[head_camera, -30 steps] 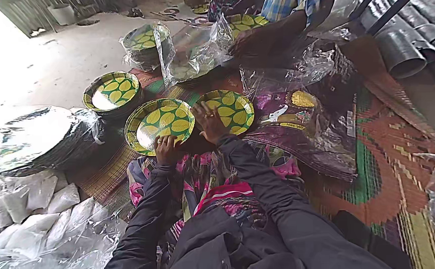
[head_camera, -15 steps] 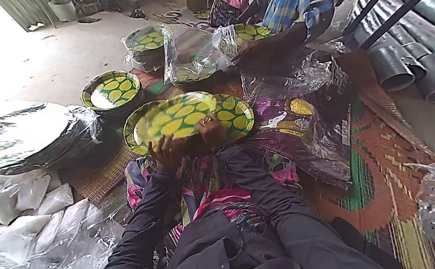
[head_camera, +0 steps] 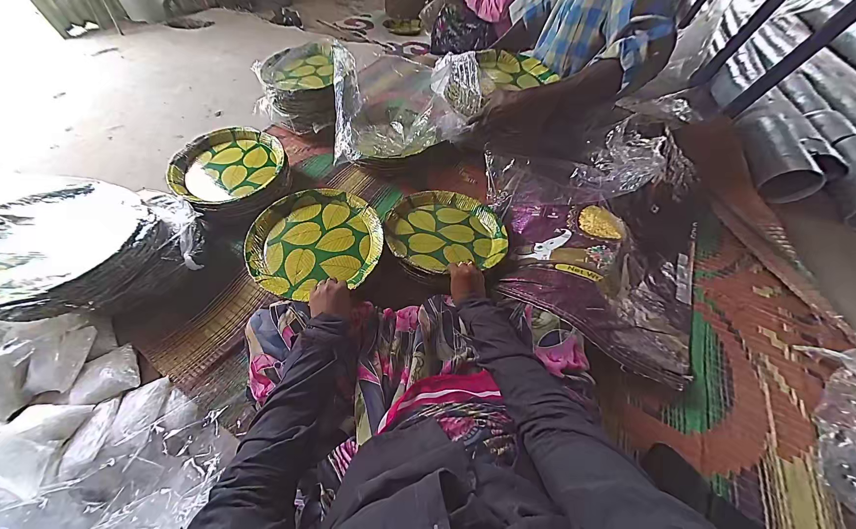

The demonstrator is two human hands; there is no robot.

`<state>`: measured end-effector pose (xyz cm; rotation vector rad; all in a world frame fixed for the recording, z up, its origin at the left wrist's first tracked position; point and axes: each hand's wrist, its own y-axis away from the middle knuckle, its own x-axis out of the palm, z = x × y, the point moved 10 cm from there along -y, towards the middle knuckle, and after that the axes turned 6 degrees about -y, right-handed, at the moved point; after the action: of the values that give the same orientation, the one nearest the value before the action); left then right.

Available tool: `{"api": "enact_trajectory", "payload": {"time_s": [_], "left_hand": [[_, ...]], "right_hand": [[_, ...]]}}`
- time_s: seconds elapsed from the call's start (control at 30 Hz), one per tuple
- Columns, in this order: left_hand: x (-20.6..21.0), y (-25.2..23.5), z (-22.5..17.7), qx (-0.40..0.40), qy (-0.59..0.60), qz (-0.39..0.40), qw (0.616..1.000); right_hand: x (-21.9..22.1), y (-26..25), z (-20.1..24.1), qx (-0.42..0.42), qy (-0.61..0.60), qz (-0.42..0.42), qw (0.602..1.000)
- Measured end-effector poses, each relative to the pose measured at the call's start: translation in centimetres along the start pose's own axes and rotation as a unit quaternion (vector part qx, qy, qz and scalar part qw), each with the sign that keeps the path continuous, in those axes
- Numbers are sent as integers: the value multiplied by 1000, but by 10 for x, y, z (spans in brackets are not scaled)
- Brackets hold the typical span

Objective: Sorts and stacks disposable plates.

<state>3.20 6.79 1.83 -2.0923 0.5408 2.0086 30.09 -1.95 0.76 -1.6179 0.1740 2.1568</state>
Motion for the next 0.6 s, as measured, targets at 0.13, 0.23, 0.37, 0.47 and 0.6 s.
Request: {"api": "enact_trajectory", "payload": {"time_s": [0.13, 0.23, 0.37, 0.47, 0.6], "left_hand": [[1, 0, 2, -12, 20, 20, 1000], [-1, -2, 1, 1, 48, -5, 999], [-14, -3, 9, 53, 270, -97, 957], [-5, -9, 37, -24, 571, -97, 815], [12, 1, 95, -202, 783, -183, 558]], "right_hand": [[-29, -6, 3, 10, -53, -61, 997], [-52, -5, 10, 15, -71, -84, 994], [-94, 8, 46, -54, -118, -177, 976], [-96, 22, 93, -164, -157, -185, 956], [-55, 33, 156, -256, -150, 54, 954]]}}
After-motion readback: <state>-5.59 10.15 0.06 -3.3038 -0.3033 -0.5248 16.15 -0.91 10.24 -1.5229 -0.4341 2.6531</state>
